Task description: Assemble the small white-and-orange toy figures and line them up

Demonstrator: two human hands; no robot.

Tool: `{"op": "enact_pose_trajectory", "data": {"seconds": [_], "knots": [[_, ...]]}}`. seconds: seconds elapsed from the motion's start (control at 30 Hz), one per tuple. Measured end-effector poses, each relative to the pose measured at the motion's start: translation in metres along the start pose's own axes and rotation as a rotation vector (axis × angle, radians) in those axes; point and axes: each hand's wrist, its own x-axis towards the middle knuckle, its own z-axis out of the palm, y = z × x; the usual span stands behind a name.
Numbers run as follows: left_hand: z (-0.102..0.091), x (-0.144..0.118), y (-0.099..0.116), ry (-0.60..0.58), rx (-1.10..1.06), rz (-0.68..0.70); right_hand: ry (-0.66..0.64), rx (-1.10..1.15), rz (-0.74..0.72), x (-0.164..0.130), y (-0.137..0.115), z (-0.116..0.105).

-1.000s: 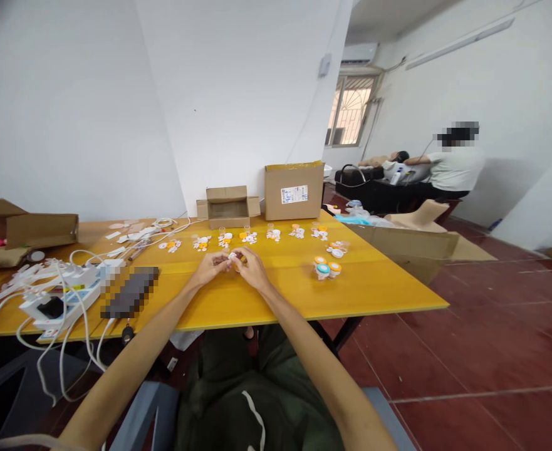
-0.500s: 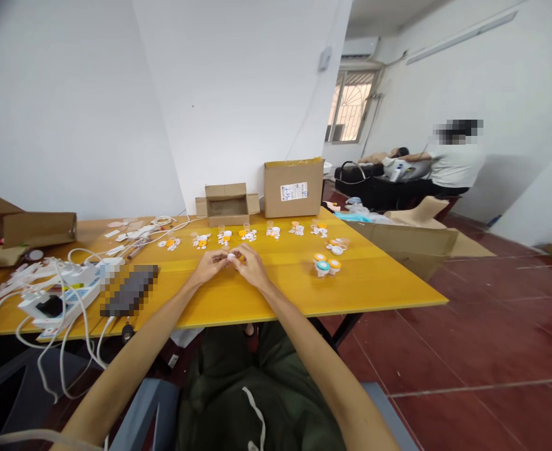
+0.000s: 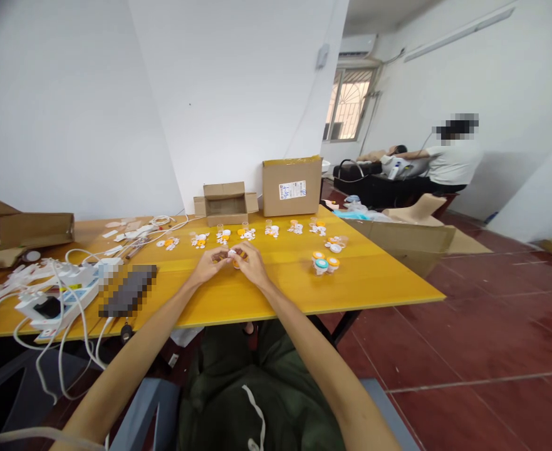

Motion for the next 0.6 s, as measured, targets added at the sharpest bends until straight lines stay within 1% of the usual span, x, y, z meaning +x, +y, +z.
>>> {"op": "enact_pose_trajectory", "data": {"seconds": [0.1,0.17,0.27,0.43,0.6], "knots": [[0.002,0.0,0.0,0.003,0.083,0.036,0.059,0.036,0.058,0.002,0.006,0.0],[0.004,0.001,-0.001,-0.015,0.136,0.056,0.087,0.065,0.11,0.003,0.013,0.001],[0.008,0.001,-0.001,-0.05,0.196,0.04,0.112,0.116,0.179,0.005,0.022,0.002],[0.011,0.002,0.0,-0.094,0.221,0.019,0.067,0.157,0.187,0.005,0.025,0.002],[0.011,0.004,-0.005,-0.103,0.19,0.012,0.048,0.116,0.188,0.004,0.021,0.001]]}}
